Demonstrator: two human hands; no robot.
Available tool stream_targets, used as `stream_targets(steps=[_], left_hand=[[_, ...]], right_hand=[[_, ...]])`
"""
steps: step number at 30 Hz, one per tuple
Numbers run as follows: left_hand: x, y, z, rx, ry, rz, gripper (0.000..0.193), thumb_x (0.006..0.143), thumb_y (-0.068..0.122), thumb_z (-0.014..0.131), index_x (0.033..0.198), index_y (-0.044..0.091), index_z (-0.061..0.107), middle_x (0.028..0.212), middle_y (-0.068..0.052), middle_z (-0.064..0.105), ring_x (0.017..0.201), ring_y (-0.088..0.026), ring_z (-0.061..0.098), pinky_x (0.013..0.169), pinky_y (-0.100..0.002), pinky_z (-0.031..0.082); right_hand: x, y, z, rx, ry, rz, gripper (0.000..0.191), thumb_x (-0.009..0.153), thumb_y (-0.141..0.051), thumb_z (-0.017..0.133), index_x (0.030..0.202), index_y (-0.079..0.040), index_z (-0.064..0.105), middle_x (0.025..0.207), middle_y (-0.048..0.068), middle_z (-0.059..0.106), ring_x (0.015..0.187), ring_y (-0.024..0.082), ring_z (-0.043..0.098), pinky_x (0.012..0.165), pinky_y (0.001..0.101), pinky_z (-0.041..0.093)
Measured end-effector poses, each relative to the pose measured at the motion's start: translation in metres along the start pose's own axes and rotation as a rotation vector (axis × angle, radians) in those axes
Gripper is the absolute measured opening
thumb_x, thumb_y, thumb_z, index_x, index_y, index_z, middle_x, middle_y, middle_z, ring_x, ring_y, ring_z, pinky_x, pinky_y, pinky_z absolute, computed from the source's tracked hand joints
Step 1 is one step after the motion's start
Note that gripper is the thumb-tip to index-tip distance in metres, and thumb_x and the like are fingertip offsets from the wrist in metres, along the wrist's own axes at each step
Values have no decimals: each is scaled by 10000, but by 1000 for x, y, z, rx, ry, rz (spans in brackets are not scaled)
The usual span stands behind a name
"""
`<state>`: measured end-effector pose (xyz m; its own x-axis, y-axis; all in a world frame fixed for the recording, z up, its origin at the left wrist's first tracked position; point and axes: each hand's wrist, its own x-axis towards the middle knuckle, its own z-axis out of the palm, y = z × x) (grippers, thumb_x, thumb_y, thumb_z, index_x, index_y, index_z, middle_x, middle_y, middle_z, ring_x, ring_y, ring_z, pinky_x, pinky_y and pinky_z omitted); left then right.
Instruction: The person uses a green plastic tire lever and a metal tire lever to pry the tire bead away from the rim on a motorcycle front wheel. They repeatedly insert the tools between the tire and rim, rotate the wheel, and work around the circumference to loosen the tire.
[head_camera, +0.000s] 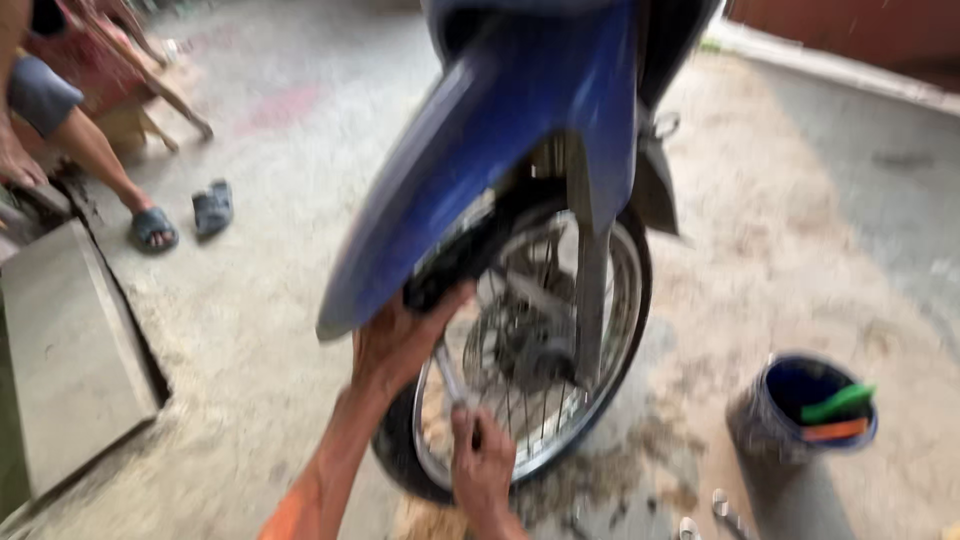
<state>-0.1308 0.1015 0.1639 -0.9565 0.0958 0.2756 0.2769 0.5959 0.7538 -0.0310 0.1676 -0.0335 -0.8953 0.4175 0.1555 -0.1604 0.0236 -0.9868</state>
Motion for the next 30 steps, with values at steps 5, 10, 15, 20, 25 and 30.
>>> stream_targets(steps=[5,10,15,20,25,30], left_hand=[[12,-4,1,108,-36,-16,972,805,729,708,1415,-2,513,1326,-251,565,1253,-420,531,1027,-546,403],[5,-5,-6,-2,-88,2,833,751,670,712,1288,36,647,1200,-187,676,1167,-350,635,1003,-499,460],[3,1,-11,35,-41,74,768,782,639,723,1246,29,672,1132,-189,694,1118,-353,647,964,-510,477],[1,-1,-6,30,-56,-28,774,740,679,707,1165,31,715,1002,-174,720,1027,-331,715,963,-498,528],[1,-6,0,-4,16,59,854,764,692,714,1241,-13,643,1050,-188,674,1039,-351,678,920,-534,504],[13,-8,-6,76,-90,27,813,759,699,703,1243,46,681,1065,-181,704,1057,-349,683,964,-549,487]], right_hand=[[8,0,-4,-118,48,-111,375,1004,-387,558,771,-98,611,494,5,419,427,81,346,380,334,258],[65,-25,-80,-401,-480,-227,420,1080,-426,427,778,-167,562,504,-7,521,322,33,380,268,271,298],[98,-45,-111,-698,-471,-450,438,1055,-418,500,740,-125,583,449,26,521,299,55,360,267,250,294],[25,-14,-30,-130,-133,-183,451,1057,-394,515,773,-91,692,492,-14,537,347,51,434,249,260,281],[-13,13,23,-160,130,-44,489,1070,-385,604,705,-59,609,468,8,424,393,70,345,341,266,234],[24,-26,-20,-81,-169,-88,435,1039,-395,507,750,-98,638,476,-16,513,328,56,440,249,258,300]])
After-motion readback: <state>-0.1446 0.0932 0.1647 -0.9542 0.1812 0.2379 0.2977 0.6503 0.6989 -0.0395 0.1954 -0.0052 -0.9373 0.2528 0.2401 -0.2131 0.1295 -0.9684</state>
